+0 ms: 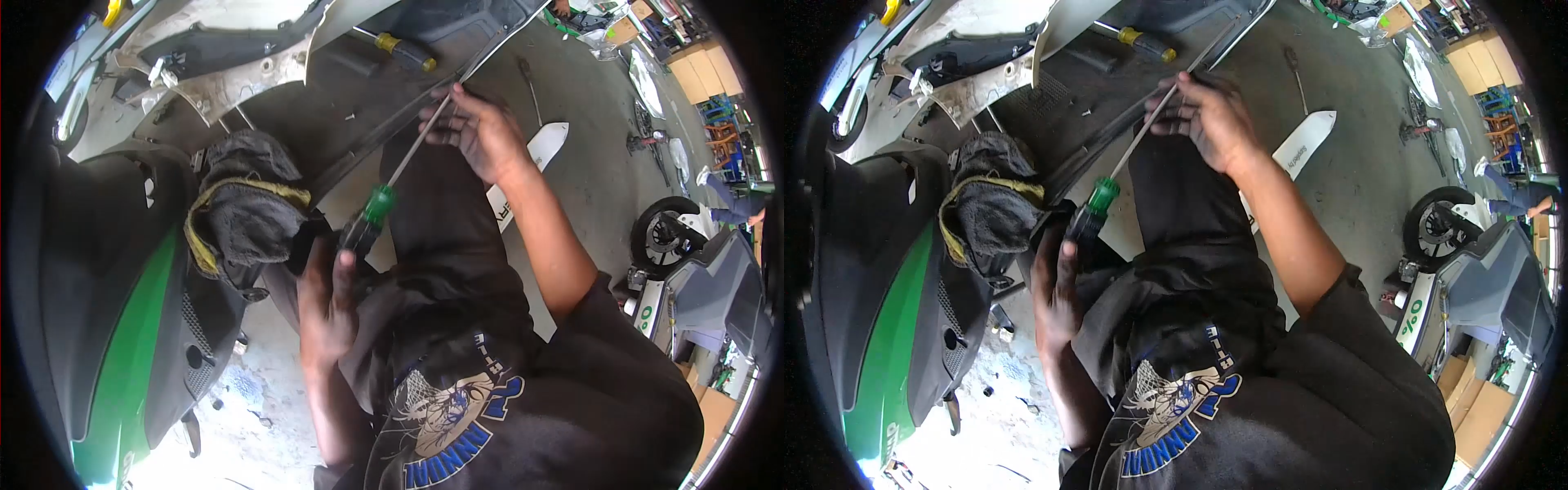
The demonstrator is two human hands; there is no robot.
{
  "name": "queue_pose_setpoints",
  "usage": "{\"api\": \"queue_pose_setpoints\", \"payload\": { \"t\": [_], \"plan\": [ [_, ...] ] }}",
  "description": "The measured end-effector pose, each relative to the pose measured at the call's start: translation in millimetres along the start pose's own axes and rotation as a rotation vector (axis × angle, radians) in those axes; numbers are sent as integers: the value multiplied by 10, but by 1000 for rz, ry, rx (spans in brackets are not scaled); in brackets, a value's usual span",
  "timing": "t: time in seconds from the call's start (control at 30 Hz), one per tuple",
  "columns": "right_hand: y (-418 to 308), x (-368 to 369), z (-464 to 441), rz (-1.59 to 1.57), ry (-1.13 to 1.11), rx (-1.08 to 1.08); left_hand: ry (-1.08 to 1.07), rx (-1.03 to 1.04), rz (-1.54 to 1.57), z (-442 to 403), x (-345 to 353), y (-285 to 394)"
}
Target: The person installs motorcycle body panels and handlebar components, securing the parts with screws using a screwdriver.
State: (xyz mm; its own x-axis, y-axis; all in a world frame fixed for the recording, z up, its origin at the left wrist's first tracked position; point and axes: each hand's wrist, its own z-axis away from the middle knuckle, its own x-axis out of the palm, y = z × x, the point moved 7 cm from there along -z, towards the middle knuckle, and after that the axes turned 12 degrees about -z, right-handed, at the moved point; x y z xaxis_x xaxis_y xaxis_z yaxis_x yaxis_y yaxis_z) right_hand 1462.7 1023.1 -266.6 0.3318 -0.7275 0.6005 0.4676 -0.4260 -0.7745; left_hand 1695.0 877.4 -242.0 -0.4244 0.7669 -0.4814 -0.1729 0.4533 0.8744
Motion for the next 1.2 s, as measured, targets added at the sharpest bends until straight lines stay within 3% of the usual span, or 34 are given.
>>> {"api": "queue_pose_setpoints", "payload": {
  "t": [0.07,0.13,0.2,0.27,0.33,1.1,1.2],
  "plan": [
    [-42,-67,-43,11,8,-26,-92,-80,34,-74,88,50],
    [-76,-128,-98,18,29,-49,-38,-38,66,-129,131,28],
    [-90,-175,-157,14,44,-53,-82,-184,115,-155,170,11],
    [-98,-234,-205,10,63,-43,-45,-187,90,-207,183,-1],
    [-125,-254,-259,2,56,-49,-110,-129,84,-279,241,-29],
    [-205,-183,-433,-66,16,-87,-9,-34,-30,-580,122,309],
    [-150,-94,-345,-222,147,-150,51,73,-177,-646,69,472]
  ]
}}
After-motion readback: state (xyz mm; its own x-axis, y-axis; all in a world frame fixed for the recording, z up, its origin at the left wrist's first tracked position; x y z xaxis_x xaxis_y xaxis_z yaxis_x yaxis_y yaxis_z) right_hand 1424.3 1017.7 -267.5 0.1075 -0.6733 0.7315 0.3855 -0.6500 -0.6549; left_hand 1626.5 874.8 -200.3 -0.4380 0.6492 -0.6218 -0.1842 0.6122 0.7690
